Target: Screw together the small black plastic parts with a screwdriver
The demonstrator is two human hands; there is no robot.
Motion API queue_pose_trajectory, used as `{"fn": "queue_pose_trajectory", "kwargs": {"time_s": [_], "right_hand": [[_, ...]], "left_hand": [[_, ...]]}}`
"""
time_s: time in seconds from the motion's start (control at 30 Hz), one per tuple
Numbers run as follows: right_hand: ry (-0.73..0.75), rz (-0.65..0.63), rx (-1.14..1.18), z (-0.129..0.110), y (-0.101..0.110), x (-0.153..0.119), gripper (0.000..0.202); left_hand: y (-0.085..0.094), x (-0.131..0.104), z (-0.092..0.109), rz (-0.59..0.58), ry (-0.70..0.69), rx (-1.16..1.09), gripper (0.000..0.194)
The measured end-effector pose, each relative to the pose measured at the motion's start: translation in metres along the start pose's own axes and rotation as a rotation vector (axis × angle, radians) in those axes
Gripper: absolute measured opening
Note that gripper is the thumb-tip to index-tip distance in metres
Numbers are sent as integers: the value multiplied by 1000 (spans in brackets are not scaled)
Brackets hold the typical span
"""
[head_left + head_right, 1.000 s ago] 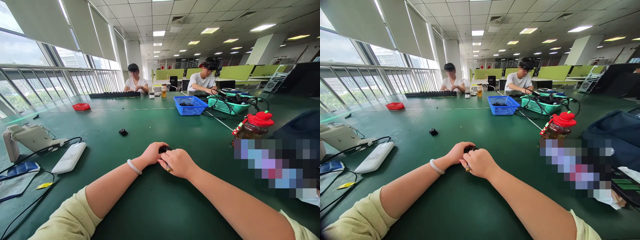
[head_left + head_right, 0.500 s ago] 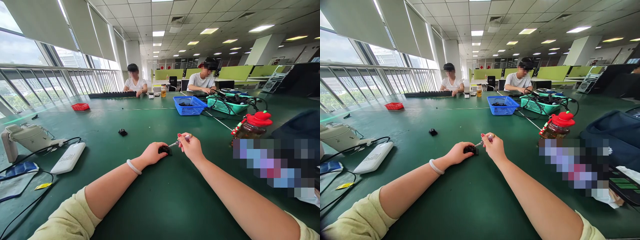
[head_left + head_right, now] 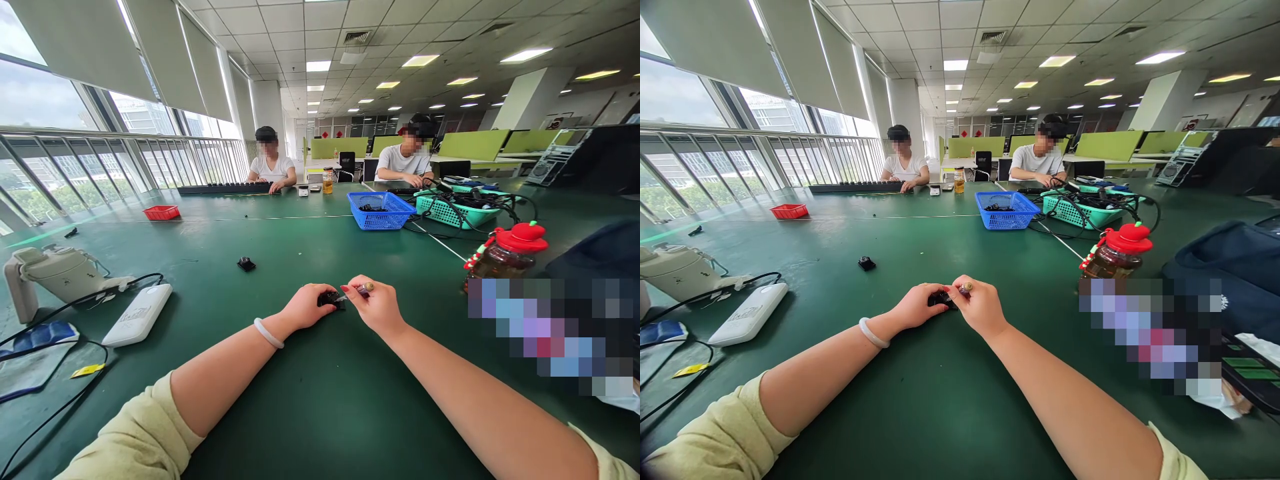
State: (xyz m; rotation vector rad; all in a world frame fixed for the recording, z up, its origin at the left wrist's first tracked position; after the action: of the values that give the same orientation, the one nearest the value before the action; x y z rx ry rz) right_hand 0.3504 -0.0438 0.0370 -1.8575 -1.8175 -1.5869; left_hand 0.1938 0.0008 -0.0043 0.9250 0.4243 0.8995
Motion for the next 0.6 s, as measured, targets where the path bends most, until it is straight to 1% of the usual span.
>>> {"fn": "queue_pose_trajectory", "kwargs": {"time_s": [0.13, 0.2, 0.23, 0.27, 0.37, 0.47, 0.53, 0.57, 0.6], "right_hand": [[86, 73, -49, -5, 0, -2, 45], [171, 93, -95, -10, -1, -4, 44], [237, 78, -134, -14, -3, -5, 44], [317, 49, -181, -20, -5, -7, 43], [591, -101, -329, -36, -20, -14, 40], [778, -206, -421, -46, -31, -22, 42], [810, -230, -438, -47, -32, -23, 43], [786, -237, -422, -45, -31, -22, 44], [728, -235, -387, -41, -27, -20, 44]], "left_hand": [[0, 0, 1, 1, -15, -9, 29], [0, -1, 1, 6, -16, -12, 29], [0, -1, 1, 7, -15, -19, 29], [0, 0, 1, 8, -14, -29, 30], [0, 0, 1, 10, -12, -59, 34], [0, 0, 1, 26, -2, -59, 35], [0, 0, 1, 30, 1, -54, 35], [0, 0, 1, 27, 3, -51, 35], [0, 0, 0, 22, 5, -47, 35]]}}
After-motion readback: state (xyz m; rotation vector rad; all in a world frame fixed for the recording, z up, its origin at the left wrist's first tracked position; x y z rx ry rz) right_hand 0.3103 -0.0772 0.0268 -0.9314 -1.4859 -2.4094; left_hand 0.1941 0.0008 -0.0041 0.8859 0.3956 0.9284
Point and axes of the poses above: each hand's wrist, its own x-axis towards the middle knuckle, its own y-axis out of the back of the hand, z = x × y, the point moved 5 cm from there along x, towards the middle knuckle, and after that the axes turned 10 degrees about -z, right-handed, at the moved point
